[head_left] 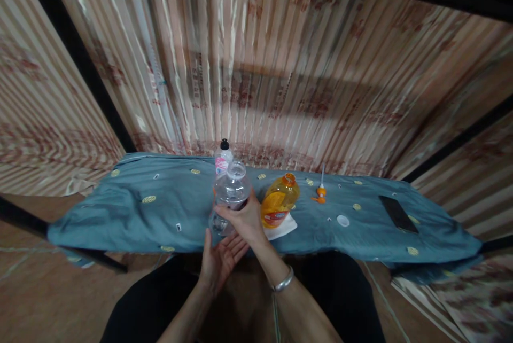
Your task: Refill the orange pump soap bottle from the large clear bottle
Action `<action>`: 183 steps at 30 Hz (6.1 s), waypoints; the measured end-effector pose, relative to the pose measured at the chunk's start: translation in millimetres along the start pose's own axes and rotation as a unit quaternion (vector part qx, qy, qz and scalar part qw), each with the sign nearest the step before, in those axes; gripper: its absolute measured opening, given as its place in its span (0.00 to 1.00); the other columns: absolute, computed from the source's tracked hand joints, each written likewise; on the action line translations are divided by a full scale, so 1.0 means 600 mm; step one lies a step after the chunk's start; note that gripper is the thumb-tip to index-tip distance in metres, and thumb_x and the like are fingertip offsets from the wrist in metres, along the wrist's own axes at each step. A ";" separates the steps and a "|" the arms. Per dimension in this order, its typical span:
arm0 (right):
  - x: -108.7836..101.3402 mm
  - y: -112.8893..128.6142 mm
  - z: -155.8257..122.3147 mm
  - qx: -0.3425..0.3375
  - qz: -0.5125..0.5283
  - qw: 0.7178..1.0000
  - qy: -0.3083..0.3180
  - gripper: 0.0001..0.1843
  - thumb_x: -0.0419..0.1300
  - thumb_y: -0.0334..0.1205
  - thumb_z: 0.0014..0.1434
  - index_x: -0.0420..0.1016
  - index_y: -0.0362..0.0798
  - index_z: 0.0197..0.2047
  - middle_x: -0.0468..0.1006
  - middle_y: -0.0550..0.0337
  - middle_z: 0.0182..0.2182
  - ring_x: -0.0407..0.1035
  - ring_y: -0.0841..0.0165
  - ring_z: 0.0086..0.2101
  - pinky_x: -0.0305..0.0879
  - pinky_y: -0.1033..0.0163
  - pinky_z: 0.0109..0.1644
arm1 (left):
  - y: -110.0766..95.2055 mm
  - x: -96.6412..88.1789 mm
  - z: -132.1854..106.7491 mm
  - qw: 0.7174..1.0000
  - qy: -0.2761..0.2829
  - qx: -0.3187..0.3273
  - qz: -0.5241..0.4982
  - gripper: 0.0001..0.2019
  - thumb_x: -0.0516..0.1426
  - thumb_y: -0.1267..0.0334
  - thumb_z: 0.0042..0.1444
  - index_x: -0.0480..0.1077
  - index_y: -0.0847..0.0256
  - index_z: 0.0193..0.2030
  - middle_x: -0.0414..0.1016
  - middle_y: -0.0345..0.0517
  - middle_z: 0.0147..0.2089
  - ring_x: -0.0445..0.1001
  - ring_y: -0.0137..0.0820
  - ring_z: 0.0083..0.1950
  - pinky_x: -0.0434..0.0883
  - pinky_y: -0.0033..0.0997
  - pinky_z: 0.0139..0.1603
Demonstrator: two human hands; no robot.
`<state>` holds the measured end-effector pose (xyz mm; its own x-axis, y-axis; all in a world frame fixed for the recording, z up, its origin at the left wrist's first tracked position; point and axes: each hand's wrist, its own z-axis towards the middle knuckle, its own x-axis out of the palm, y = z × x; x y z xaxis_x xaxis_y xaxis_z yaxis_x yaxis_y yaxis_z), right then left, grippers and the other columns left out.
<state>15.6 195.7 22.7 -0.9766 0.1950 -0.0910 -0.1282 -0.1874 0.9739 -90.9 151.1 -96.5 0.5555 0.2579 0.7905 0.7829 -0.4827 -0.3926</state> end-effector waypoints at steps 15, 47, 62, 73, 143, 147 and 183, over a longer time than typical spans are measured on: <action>0.001 0.055 -0.046 -0.014 0.067 0.997 0.016 0.38 0.80 0.50 0.48 0.76 0.49 0.59 0.90 0.52 0.51 0.86 0.53 0.50 0.84 0.52 0.57 | -0.060 0.065 -0.021 0.989 -0.037 0.112 -0.092 0.23 0.51 0.57 0.73 0.77 0.50 0.69 0.89 0.49 0.42 0.88 0.42 0.41 0.83 0.37 0.40; -0.259 -0.148 0.026 0.044 -0.209 0.972 -0.094 0.34 0.81 0.56 0.46 0.79 0.53 0.52 0.91 0.52 0.43 0.87 0.47 0.43 0.84 0.48 0.48 | -0.073 0.069 -0.008 0.997 -0.033 0.066 -0.028 0.28 0.64 0.54 0.60 0.76 0.54 0.68 0.88 0.58 0.54 0.88 0.55 0.50 0.85 0.58 0.46; -0.263 -0.156 0.007 0.008 -0.161 0.987 -0.004 0.31 0.76 0.49 0.55 0.78 0.51 0.60 0.90 0.48 0.51 0.86 0.45 0.52 0.83 0.43 0.57 | -0.075 0.068 -0.032 0.990 -0.107 0.096 -0.007 0.16 0.63 0.65 0.58 0.82 0.58 0.53 0.90 0.56 0.43 0.89 0.53 0.39 0.86 0.64 0.40; -0.239 -0.136 -0.001 -0.047 -0.259 0.965 -0.002 0.30 0.72 0.46 0.59 0.74 0.50 0.62 0.90 0.49 0.51 0.87 0.47 0.50 0.85 0.46 0.54 | -0.083 0.084 -0.047 0.979 -0.150 0.135 0.010 0.08 0.64 0.68 0.53 0.83 0.60 0.40 0.89 0.53 0.38 0.88 0.49 0.34 0.86 0.54 0.32; -0.250 -0.153 0.000 -0.126 -0.278 0.950 0.071 0.44 0.74 0.47 0.64 0.64 0.51 0.77 0.83 0.43 0.64 0.82 0.46 0.62 0.82 0.42 0.65 | -0.148 0.063 -0.153 0.890 -0.149 0.287 0.322 0.58 0.82 0.55 0.24 0.75 0.46 0.71 0.85 0.48 0.64 0.82 0.51 0.65 0.81 0.31 0.59; -0.249 -0.164 -0.001 -0.143 -0.284 0.946 0.065 0.49 0.77 0.49 0.62 0.62 0.49 0.79 0.82 0.39 0.66 0.80 0.45 0.64 0.80 0.41 0.66 | -0.150 0.068 -0.157 0.891 -0.158 0.293 0.307 0.57 0.82 0.56 0.25 0.77 0.45 0.70 0.85 0.46 0.62 0.82 0.50 0.65 0.80 0.31 0.60; -0.228 -0.170 -0.009 -0.125 -0.257 0.957 0.055 0.42 0.65 0.54 0.71 0.59 0.48 0.79 0.80 0.39 0.67 0.79 0.47 0.65 0.79 0.42 0.68 | -0.134 0.110 -0.145 0.860 -0.113 0.397 0.302 0.40 0.81 0.50 0.31 0.82 0.52 0.57 0.89 0.44 0.51 0.86 0.43 0.55 0.81 0.27 0.55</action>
<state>161.5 182.9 -65.2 -0.7834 0.2237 -0.5798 -0.6210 -0.3199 0.7156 -141.5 134.1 27.8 0.8976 0.3605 0.2538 0.2278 0.1136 -0.9671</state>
